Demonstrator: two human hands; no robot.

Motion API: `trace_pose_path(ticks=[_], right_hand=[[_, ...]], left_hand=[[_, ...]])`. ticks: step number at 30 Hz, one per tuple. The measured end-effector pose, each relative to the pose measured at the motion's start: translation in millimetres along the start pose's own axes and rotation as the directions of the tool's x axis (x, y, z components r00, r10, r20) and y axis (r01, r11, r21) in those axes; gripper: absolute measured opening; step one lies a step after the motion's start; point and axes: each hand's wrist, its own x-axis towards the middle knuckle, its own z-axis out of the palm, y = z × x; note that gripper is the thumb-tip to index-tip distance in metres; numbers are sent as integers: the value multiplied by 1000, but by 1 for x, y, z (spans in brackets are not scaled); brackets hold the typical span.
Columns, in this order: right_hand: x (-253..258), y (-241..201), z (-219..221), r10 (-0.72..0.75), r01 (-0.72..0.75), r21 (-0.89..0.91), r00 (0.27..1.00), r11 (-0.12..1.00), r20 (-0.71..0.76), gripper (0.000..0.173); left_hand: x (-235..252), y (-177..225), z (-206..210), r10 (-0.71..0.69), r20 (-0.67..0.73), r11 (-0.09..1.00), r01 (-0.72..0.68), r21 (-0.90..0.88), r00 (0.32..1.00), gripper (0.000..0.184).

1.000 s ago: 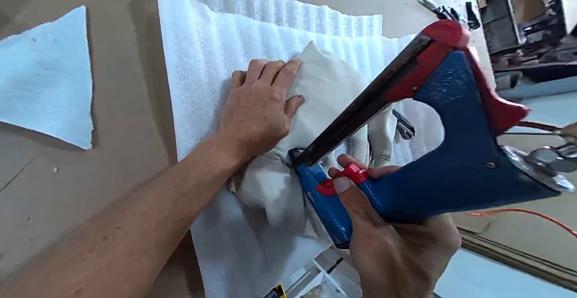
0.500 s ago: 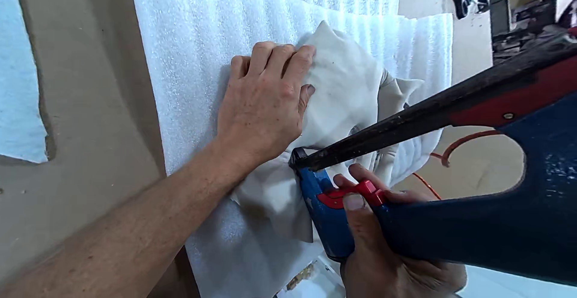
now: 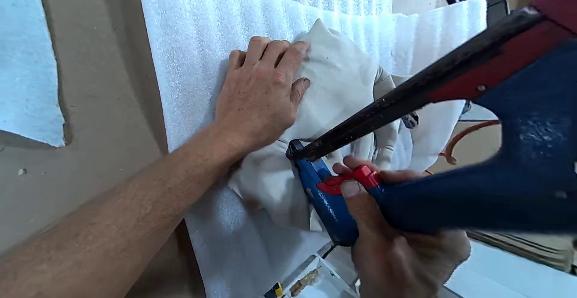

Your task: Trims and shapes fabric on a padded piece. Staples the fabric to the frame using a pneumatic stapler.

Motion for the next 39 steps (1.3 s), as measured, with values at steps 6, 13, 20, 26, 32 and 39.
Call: trace_pose_path(ticks=[6, 13, 20, 26, 32, 39], right_hand=[[19, 14, -31, -58, 39, 118, 984, 992, 167, 31], [29, 21, -30, -132, 99, 144, 960, 985, 245, 31], [50, 32, -31, -246, 160, 237, 883, 958, 400, 37], [57, 42, -27, -334, 227, 280, 837, 933, 434, 37], [51, 48, -25, -352, 242, 295, 839, 925, 415, 37], [48, 49, -24, -371, 264, 296, 834, 918, 408, 36]], left_hand=[[-57, 25, -31, -239, -119, 969, 244, 29, 964, 61], [-85, 41, -15, -345, -110, 930, 355, 92, 932, 58], [-90, 39, -11, -334, -139, 940, 341, 24, 932, 50], [-90, 36, 0, -279, -229, 956, 292, 26, 933, 44], [-90, 37, 1, -271, -250, 956, 291, 46, 929, 43], [-89, 37, 1, -269, -255, 956, 289, 45, 929, 42]])
